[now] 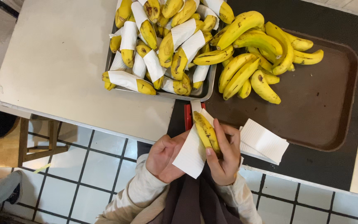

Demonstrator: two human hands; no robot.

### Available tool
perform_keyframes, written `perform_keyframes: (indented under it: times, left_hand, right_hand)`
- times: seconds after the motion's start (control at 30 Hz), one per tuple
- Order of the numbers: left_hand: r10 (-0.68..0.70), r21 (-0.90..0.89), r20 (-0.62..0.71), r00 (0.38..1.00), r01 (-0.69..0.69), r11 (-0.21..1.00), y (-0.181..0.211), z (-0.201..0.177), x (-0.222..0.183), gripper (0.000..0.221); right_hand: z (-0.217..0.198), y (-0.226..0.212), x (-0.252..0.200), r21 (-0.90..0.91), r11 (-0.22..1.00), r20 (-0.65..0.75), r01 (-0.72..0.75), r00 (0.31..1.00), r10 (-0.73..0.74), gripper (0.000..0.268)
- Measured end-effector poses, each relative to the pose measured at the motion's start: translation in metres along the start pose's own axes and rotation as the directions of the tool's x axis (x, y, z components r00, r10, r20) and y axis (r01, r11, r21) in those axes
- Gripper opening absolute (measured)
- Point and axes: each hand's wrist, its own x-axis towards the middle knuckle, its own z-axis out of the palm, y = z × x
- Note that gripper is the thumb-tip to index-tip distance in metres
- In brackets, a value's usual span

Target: The person wraps bananas in white paper by hand and secures each wrap with tape from a red dispenser, then places the wrapped items onto a metal tray.

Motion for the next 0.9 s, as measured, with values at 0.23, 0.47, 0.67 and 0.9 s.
perform_keyframes:
  times: [0.23,0.47,0.67,0.9]
  left_hand:
    - [0.103,0.314,-0.100,0.990,-0.067,0.947,-0.015,0.007,0.011,0.057]
    - [0.249,0.748,0.041,0.968,-0.195,0.634,-0.030,0.005,0.006,0.065]
    - [0.318,0.832,0.084,0.945,-0.242,0.499,-0.038,-0.007,0.003,0.058]
    - [0.409,0.870,0.055,0.911,-0.244,0.428,-0.038,0.005,0.013,0.077]
  right_hand:
    - [-0.004,-0.006,0.000,-0.173,0.984,-0.206,0.053,0.974,-0.089,0.046]
    - [-0.001,0.005,-0.014,-0.210,0.968,-0.184,0.141,0.966,-0.181,0.051]
    - [-0.001,0.009,-0.018,-0.241,0.954,-0.076,0.181,0.976,-0.205,0.054]
    - [0.004,0.005,-0.019,-0.258,0.959,-0.006,0.113,0.993,-0.119,0.044]
